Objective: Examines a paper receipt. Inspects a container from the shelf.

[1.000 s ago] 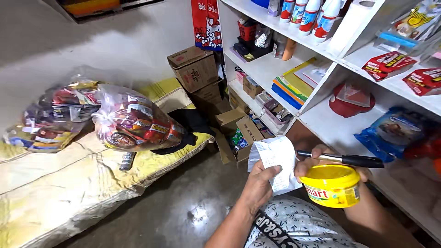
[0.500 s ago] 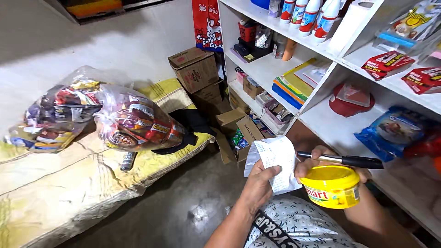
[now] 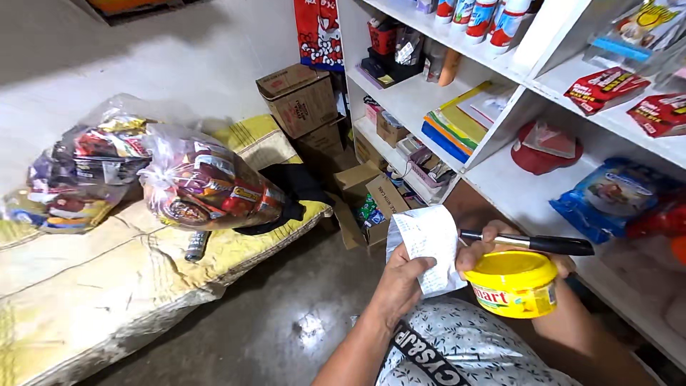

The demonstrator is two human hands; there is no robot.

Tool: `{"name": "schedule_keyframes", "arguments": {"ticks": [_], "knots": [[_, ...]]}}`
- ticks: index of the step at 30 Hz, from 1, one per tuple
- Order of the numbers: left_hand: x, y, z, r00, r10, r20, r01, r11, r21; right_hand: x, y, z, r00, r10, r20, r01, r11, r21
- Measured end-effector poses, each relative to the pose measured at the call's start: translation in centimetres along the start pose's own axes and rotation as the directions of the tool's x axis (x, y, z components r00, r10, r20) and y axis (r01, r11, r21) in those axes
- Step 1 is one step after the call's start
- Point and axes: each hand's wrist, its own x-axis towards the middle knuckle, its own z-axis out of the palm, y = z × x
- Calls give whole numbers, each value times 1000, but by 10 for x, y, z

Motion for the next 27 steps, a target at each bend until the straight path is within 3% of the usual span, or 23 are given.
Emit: {"name": "schedule_keyframes", "arguments": {"ticks": [27], "knots": [[6,1,1,1000,-15,-22,14,1000,-19,-1,1,-6,1000,-5,12,4,999,50]]}}
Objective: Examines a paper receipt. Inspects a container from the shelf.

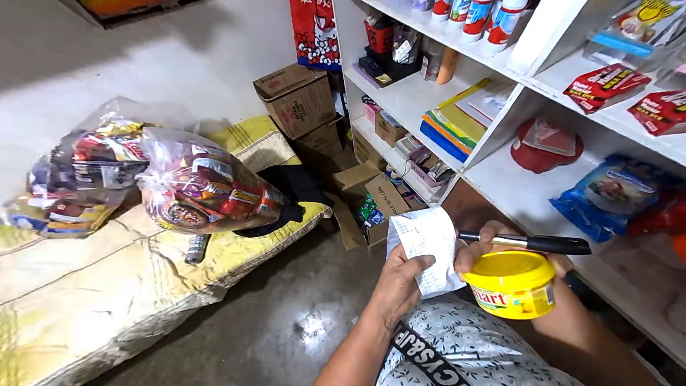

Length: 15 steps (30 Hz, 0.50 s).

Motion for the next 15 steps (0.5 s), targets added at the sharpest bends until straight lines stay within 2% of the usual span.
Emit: {"name": "schedule_keyframes", "arguments": {"ticks": [8,15], "knots": [[3,2,-2,1000,12,-8,-13,999,-33,3,0,-4,1000,21,17,-22,1000,21],[3,4,-1,999,30,-33,-31,999,-35,-1,3,-6,1000,25,9,-25,999,-33]]}}
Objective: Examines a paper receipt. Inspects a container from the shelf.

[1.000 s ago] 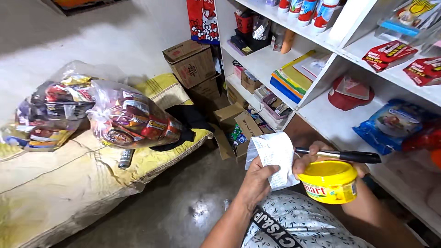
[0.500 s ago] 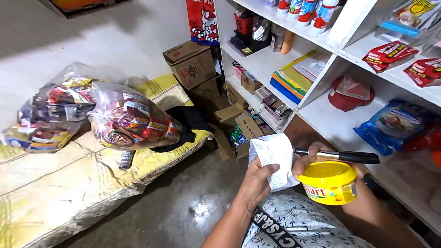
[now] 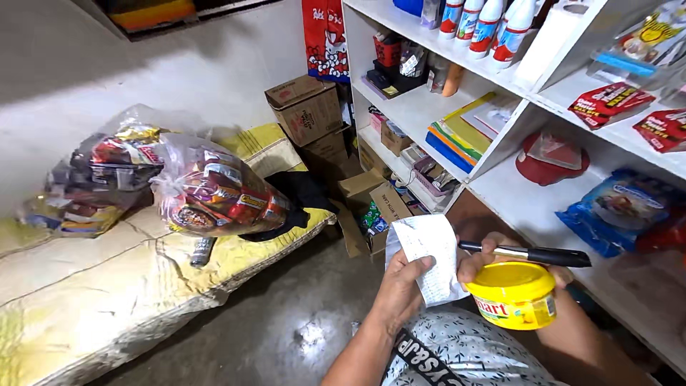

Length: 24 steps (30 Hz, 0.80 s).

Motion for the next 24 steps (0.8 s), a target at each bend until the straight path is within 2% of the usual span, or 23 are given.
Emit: {"name": "schedule_keyframes", "arguments": {"ticks": [9,24], "knots": [[1,1,-3,1000,1,15,-1,1000,13,-2,3,-6,999,14,32,-16,999,50],[0,1,-4,999,26,26,-26,1000,-4,-2,4,-1,999,36,0,-36,997,67]]}}
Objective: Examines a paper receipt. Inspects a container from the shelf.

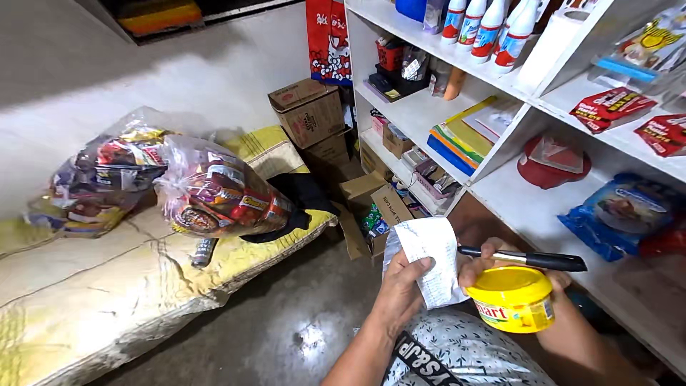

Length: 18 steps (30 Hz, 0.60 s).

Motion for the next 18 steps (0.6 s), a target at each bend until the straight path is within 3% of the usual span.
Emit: {"name": "schedule_keyframes", "arguments": {"ticks": [18], "knots": [[0,4,1,999,8,-35,-7,1000,14,-5,5,1,999,-9,-34,7,999,-32]]}}
